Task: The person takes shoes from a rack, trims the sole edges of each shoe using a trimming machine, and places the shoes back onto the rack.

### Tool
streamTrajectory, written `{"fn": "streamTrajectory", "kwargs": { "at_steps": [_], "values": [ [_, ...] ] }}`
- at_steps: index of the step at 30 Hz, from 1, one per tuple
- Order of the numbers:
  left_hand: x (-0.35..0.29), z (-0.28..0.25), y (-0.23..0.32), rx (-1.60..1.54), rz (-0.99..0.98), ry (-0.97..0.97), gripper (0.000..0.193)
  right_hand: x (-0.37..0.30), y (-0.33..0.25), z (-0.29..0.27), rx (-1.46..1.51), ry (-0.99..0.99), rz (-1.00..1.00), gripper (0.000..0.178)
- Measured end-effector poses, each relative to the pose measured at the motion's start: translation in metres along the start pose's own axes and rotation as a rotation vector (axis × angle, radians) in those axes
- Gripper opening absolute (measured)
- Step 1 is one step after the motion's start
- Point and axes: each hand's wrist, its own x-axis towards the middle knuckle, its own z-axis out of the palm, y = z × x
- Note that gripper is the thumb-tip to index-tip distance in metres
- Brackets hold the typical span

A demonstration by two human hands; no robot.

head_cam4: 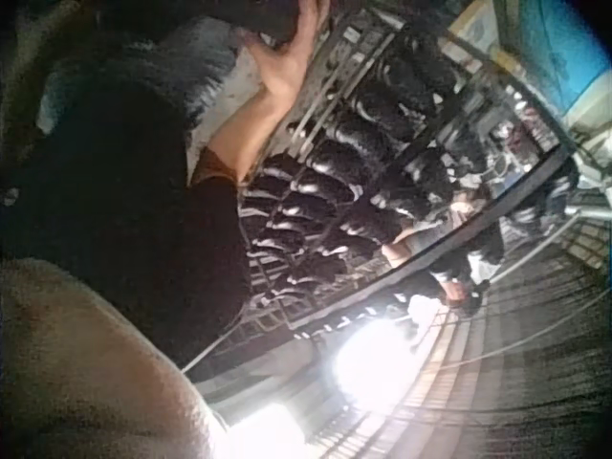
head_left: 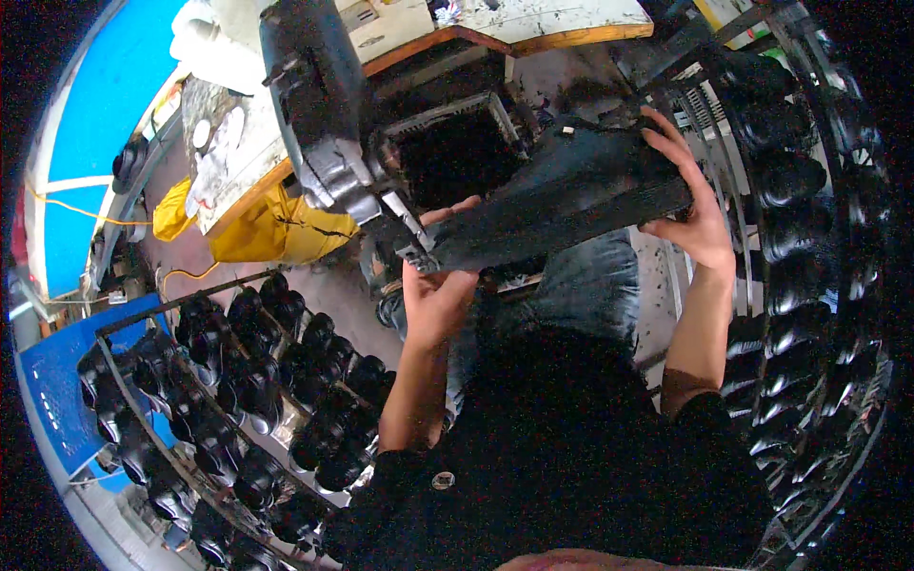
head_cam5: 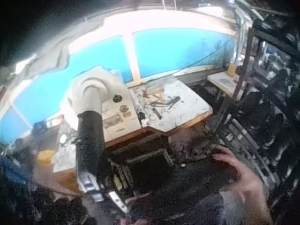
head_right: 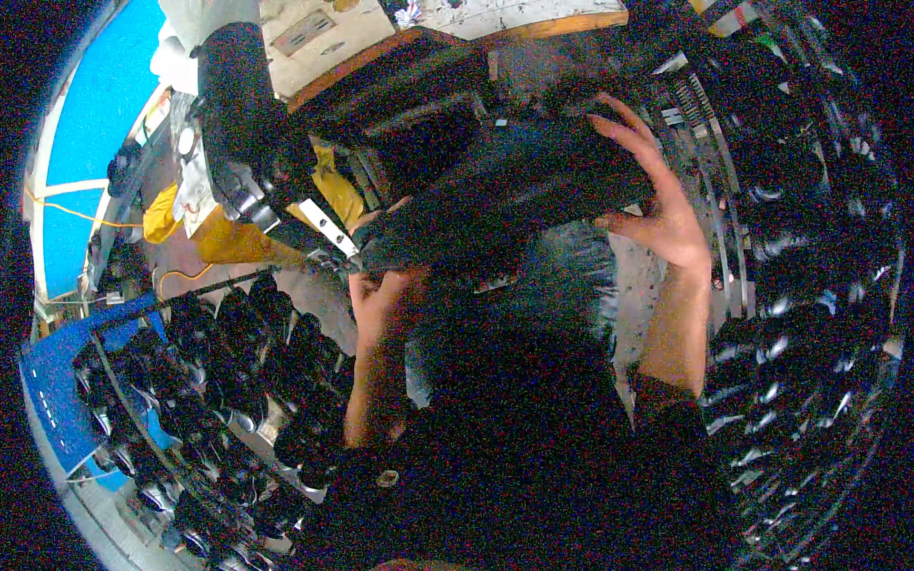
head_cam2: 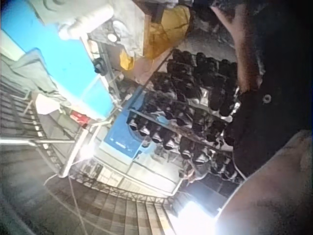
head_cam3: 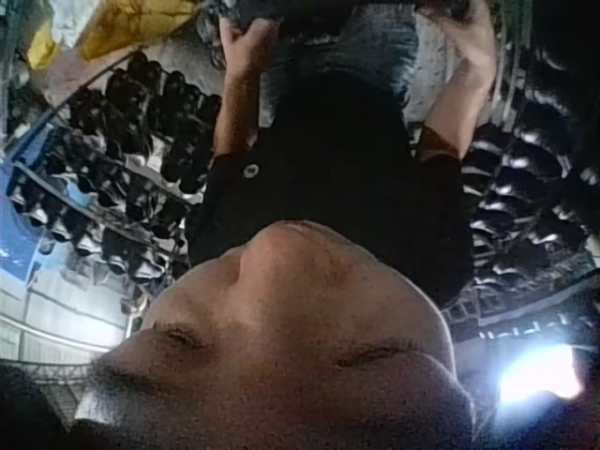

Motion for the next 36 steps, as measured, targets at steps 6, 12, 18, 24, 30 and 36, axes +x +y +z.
{"fn": "streamTrajectory", "kwargs": {
  "at_steps": [6,12,18,24,30,36],
  "values": [
    [-0.008,-0.015,-0.01,-0.166,-0.031,0.109,0.071,0.017,-0.025,0.002,-0.149,-0.036,0.015,0.098],
    [-0.008,-0.011,-0.005,-0.195,0.015,0.135,0.076,0.037,-0.046,0.004,-0.253,-0.092,-0.023,0.097],
    [-0.015,-0.035,-0.005,-0.212,0.023,0.168,0.073,0.043,-0.038,0.019,-0.221,-0.161,-0.02,0.096],
    [-0.003,-0.009,0.009,-0.001,-0.034,0.056,0.071,0.016,-0.002,0.003,-0.127,-0.127,-0.002,0.094],
    [-0.001,-0.006,0.0,0.01,-0.101,0.036,0.068,0.011,-0.019,-0.011,-0.228,-0.047,-0.027,0.098],
    [-0.001,-0.017,-0.015,-0.232,-0.05,0.053,0.07,0.019,-0.039,-0.006,-0.238,-0.034,0.03,0.097]
  ]
}}
